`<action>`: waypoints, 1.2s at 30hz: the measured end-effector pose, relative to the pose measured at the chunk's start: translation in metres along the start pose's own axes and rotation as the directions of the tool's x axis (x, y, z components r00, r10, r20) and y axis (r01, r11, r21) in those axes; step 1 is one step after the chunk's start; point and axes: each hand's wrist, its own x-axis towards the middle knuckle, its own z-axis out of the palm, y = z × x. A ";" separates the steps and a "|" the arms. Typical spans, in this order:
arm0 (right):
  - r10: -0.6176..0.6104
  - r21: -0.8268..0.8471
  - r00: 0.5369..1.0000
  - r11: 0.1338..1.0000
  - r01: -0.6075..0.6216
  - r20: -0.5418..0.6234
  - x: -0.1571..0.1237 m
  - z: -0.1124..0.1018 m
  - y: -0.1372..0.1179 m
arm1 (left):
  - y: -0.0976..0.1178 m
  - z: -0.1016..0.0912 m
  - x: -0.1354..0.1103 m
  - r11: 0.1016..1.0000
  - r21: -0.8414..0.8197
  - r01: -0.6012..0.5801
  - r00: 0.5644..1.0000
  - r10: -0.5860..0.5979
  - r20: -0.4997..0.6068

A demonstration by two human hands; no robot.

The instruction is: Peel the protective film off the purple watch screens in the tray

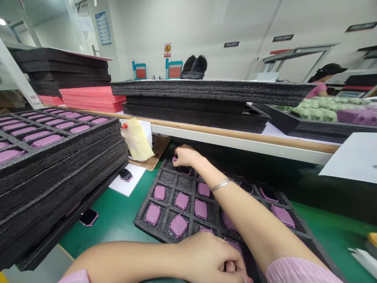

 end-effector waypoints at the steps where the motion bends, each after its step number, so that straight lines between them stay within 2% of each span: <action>1: 0.012 0.003 1.000 1.000 -0.012 0.016 -0.004 -0.002 0.005 | -0.001 0.001 0.000 1.000 0.009 -0.008 1.000 0.008 0.000; 5: 0.006 0.061 0.992 0.998 -0.014 0.128 -0.016 -0.001 0.021 | -0.003 0.002 0.001 0.999 0.041 -0.003 1.000 0.003 -0.003; 8: -0.008 0.116 0.992 0.993 -0.007 0.126 -0.021 0.012 0.026 | -0.002 0.002 0.001 0.999 0.039 0.010 1.000 -0.009 -0.019; 13: 0.043 0.163 0.998 0.986 -0.037 -0.034 -0.026 0.031 0.025 | 0.004 -0.001 0.000 0.996 -0.084 0.030 0.998 -0.035 -0.058; 17: 0.095 0.241 0.970 0.970 -0.038 -0.225 -0.044 0.031 0.020 | 0.008 0.000 -0.005 0.983 -0.176 0.059 0.994 -0.074 -0.078; 19: 0.104 0.304 0.929 0.953 0.010 -0.356 -0.065 0.026 0.020 | 0.009 0.000 -0.007 0.960 -0.267 0.086 0.989 -0.115 -0.095; 21: 0.093 0.363 0.862 0.925 0.110 -0.498 -0.098 0.023 0.019 | 0.008 -0.003 -0.007 0.910 -0.400 0.111 0.973 -0.181 -0.141; 25: 0.040 0.395 0.662 0.828 0.397 -0.749 -0.179 0.032 0.016 | 0.017 -0.018 0.000 0.738 -0.673 0.058 0.912 -0.313 -0.266; 27: 0.018 0.366 0.559 0.774 0.517 -0.829 -0.215 0.045 0.014 | 0.033 -0.027 0.003 0.663 -0.748 0.020 0.916 -0.313 -0.252; 28: 0.011 0.352 0.521 0.750 0.560 -0.853 -0.229 0.052 0.014 | 0.043 -0.030 0.004 0.623 -0.782 0.006 0.927 -0.297 -0.229; 30: 0.013 0.342 0.475 0.712 0.614 -0.880 -0.250 0.064 0.013 | 0.065 -0.033 0.004 0.495 -0.869 0.006 0.963 -0.237 -0.128; 33: 0.050 0.371 0.451 0.653 0.661 -0.891 -0.265 0.073 0.014 | 0.092 -0.031 0.005 0.489 -0.872 0.026 0.978 -0.193 -0.079; 36: 0.072 0.379 0.431 0.619 0.688 -0.899 -0.274 0.073 0.018 | 0.104 -0.028 0.008 0.509 -0.859 0.063 0.974 -0.219 -0.058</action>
